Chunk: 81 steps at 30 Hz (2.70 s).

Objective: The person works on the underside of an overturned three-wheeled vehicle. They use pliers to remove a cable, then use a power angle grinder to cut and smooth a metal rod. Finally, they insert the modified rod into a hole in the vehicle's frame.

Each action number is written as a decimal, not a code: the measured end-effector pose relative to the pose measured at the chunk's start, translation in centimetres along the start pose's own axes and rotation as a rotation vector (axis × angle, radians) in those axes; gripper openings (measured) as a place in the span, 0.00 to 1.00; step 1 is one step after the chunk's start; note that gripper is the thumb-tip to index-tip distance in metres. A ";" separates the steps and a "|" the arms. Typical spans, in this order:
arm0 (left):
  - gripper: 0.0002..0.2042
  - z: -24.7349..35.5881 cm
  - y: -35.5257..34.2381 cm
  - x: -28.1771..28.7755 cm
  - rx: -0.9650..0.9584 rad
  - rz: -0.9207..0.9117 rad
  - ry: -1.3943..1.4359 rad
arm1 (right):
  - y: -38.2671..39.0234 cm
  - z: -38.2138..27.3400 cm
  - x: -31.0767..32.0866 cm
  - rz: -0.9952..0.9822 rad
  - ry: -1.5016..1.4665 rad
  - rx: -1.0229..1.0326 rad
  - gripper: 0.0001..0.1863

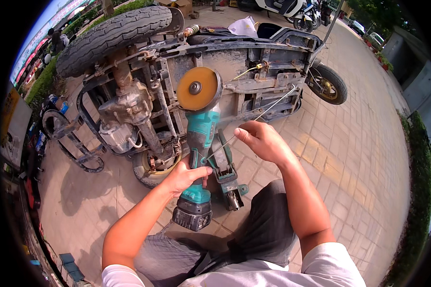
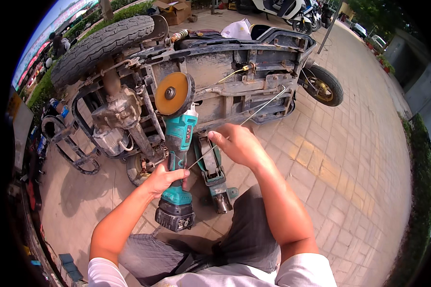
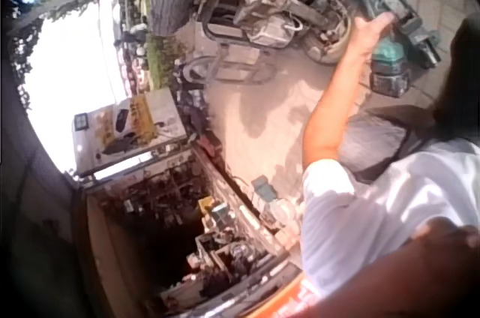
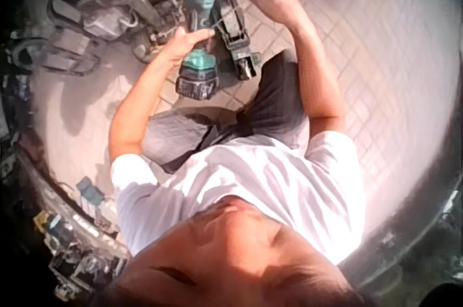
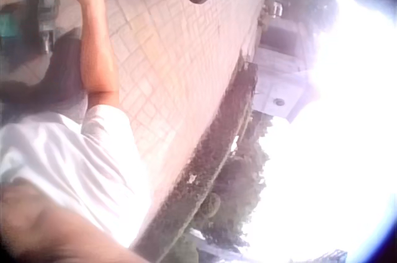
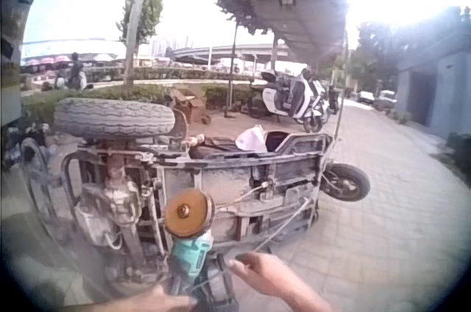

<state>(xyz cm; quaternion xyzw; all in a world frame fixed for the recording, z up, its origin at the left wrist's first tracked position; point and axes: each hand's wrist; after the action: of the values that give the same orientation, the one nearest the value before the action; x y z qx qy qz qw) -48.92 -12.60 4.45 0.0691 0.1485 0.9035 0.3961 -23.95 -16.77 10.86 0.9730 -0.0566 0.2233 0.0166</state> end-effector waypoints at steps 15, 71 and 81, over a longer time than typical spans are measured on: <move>0.18 -14.2 7.4 3.4 0.383 0.288 0.149 | -14.7 24.4 -5.8 -0.519 1.135 0.242 0.11; 0.32 -20.5 -10.5 -4.0 0.234 0.238 -1.265 | 22.6 36.6 -1.1 0.234 0.028 -0.510 0.13; 0.31 -20.4 -10.6 -4.1 0.213 0.242 -1.275 | 20.9 35.0 -0.7 0.223 -0.007 -0.510 0.14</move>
<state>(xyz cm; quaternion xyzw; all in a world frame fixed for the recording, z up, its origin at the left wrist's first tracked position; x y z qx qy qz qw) -43.66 -13.16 -18.27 0.6459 -0.0355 0.7041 0.2930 -11.89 -39.43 -20.76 0.9258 -0.2179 0.1989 0.2362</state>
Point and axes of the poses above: each hand's wrist, its own y-axis away from the middle knuckle, its own x-axis out of the back of the hand, z = x × y, and after that the axes turned 15 degrees about -y, right-handed
